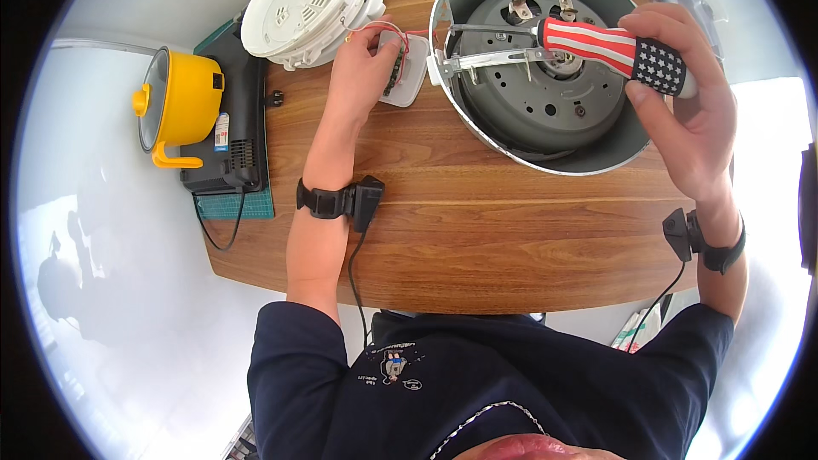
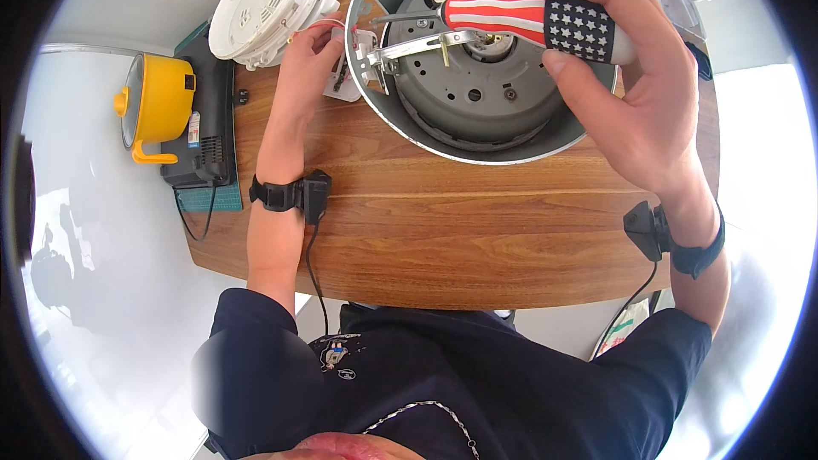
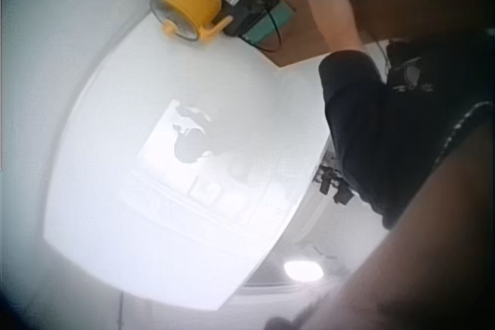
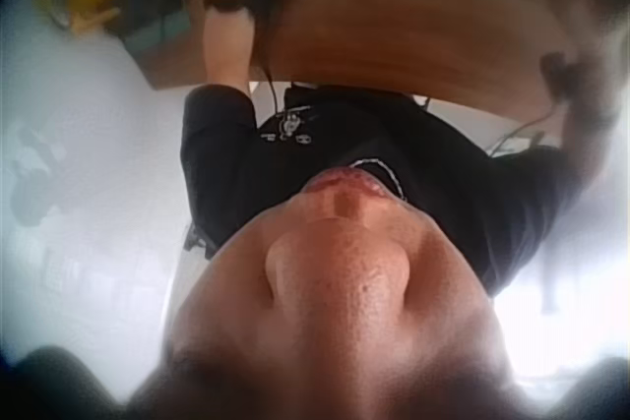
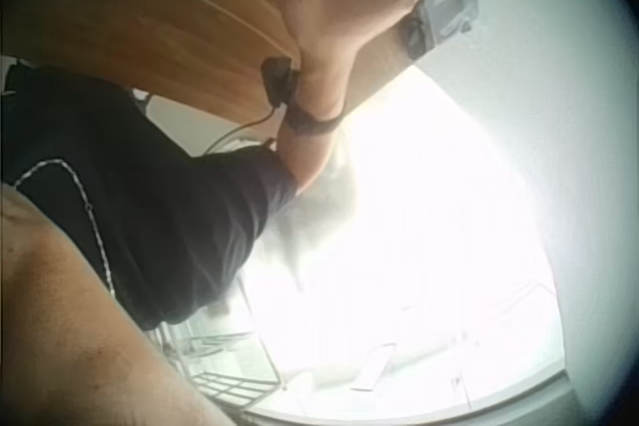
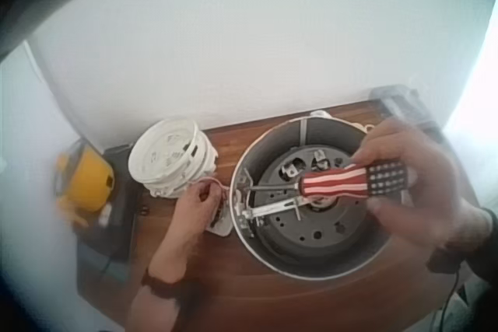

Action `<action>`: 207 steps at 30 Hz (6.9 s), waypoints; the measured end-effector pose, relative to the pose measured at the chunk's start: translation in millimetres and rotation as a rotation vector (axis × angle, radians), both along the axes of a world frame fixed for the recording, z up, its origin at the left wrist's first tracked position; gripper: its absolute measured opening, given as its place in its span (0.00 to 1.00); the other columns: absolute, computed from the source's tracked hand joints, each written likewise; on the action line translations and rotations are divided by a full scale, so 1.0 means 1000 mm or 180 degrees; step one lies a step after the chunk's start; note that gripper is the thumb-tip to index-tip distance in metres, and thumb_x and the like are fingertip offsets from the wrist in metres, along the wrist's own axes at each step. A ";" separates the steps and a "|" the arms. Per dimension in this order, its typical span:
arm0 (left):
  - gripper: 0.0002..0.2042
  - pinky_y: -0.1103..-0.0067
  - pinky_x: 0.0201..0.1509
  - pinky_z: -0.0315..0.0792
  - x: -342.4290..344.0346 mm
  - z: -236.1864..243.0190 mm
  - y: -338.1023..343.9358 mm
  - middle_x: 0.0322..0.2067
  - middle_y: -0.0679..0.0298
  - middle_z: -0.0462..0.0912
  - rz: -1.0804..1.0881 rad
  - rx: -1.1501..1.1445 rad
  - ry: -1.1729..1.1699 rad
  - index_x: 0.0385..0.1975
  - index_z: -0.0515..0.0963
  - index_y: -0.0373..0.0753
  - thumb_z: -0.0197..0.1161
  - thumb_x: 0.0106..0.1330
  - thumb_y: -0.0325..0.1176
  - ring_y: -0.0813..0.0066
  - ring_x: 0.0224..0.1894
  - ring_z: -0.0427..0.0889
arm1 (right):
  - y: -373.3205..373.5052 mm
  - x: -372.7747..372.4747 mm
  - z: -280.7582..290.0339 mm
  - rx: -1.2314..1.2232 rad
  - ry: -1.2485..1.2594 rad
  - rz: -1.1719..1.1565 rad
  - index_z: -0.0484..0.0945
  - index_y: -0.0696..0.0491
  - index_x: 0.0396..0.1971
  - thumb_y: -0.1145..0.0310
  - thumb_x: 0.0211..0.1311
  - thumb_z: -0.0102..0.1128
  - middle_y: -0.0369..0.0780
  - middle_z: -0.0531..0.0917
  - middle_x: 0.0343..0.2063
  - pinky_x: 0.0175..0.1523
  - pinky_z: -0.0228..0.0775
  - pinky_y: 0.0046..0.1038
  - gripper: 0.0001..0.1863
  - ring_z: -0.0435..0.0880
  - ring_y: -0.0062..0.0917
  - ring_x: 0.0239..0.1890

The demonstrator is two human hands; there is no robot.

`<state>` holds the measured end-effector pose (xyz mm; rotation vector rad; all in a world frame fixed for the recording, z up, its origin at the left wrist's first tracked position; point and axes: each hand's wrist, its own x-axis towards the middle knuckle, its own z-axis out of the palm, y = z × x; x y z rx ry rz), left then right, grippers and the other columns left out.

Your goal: The person uses a screwdriver to tighten screws on the internal components of a disassembled appliance. They manipulate wires and small parts within the device's housing on a wooden table.

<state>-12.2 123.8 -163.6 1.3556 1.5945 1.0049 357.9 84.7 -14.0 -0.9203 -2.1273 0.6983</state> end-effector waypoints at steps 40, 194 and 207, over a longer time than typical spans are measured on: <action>0.12 0.83 0.41 0.78 0.118 0.171 -0.021 0.34 0.67 0.90 -0.0536 0.1505 0.0226 0.48 0.86 0.37 0.74 0.67 0.28 0.83 0.36 0.85 | -0.015 0.041 -0.001 -0.0872 0.2107 -0.0800 0.69 0.67 0.68 0.73 0.65 0.59 0.48 0.83 0.54 0.69 0.72 0.35 0.31 0.83 0.32 0.58; 0.15 0.58 0.56 0.77 -0.088 0.162 0.092 0.46 0.42 0.85 0.0328 0.1008 0.4017 0.44 0.81 0.34 0.59 0.73 0.41 0.47 0.52 0.84 | 0.037 0.033 0.003 0.0102 0.0845 -0.2642 0.87 0.51 0.45 0.61 0.64 0.75 0.29 0.82 0.28 0.29 0.64 0.16 0.13 0.75 0.11 0.26; 0.06 0.62 0.48 0.79 0.010 0.105 0.126 0.39 0.52 0.86 -0.0674 0.2548 0.2774 0.42 0.80 0.35 0.59 0.71 0.28 0.50 0.42 0.86 | 0.044 0.032 0.004 0.0108 0.0874 -0.2576 0.87 0.53 0.45 0.63 0.64 0.74 0.30 0.82 0.28 0.31 0.66 0.16 0.13 0.76 0.12 0.26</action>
